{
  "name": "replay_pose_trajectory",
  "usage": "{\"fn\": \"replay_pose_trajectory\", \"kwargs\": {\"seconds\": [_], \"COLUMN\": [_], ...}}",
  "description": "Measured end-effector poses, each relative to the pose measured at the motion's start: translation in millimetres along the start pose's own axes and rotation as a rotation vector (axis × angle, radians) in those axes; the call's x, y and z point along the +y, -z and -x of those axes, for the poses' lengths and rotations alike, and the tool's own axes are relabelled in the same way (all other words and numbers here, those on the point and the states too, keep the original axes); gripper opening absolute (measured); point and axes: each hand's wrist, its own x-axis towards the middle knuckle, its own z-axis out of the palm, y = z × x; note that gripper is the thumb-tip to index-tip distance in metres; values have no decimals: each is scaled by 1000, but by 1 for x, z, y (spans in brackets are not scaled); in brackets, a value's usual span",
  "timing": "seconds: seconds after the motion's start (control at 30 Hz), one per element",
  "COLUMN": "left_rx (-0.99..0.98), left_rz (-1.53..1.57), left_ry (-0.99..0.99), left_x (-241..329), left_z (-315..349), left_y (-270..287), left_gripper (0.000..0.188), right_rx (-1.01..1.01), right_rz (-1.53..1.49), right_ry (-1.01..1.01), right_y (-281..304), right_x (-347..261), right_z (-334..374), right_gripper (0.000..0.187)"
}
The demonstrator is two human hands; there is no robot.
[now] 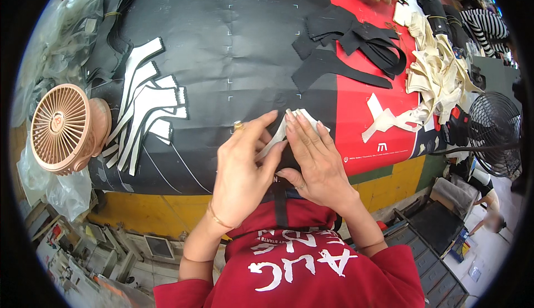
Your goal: The person assembles gloves by hand at a workbench, repeatedly picking up black and white fabric pieces, aligning and folding them, and placing them into piles. The person handles multiple glove components one at a time and organizes them on the table.
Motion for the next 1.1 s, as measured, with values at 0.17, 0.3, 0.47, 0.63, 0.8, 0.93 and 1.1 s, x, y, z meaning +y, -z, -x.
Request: {"fn": "replay_pose_trajectory", "kwargs": {"seconds": [0.17, 0.3, 0.47, 0.63, 0.8, 0.93, 1.1], "left_rx": [88, 114, 128, 148, 218, 243, 147], "left_rz": [100, 37, -36, -52, -124, -207, -42], "left_ry": [117, 137, 112, 110, -8, -79, 156], "left_x": [-6, -9, -7, -6, -8, -9, -7], "left_z": [11, 12, 11, 13, 13, 14, 28], "left_y": [12, 12, 11, 8, 3, 1, 21], "left_gripper": [24, 17, 13, 13, 13, 17, 22], "right_rx": [-57, -85, -121, -168, -182, -153, -183], "right_rz": [13, 78, 145, 177, 157, 173, 185], "right_ry": [-16, -18, -37, -49, -84, -87, -100], "right_y": [-2, -1, -1, 0, 0, -3, -5], "right_x": [3, 0, -5, -5, -10, -18, -19], "right_z": [4, 3, 2, 1, -1, -1, -2], "right_gripper": [80, 79, 76, 72, 71, 71, 70]}}
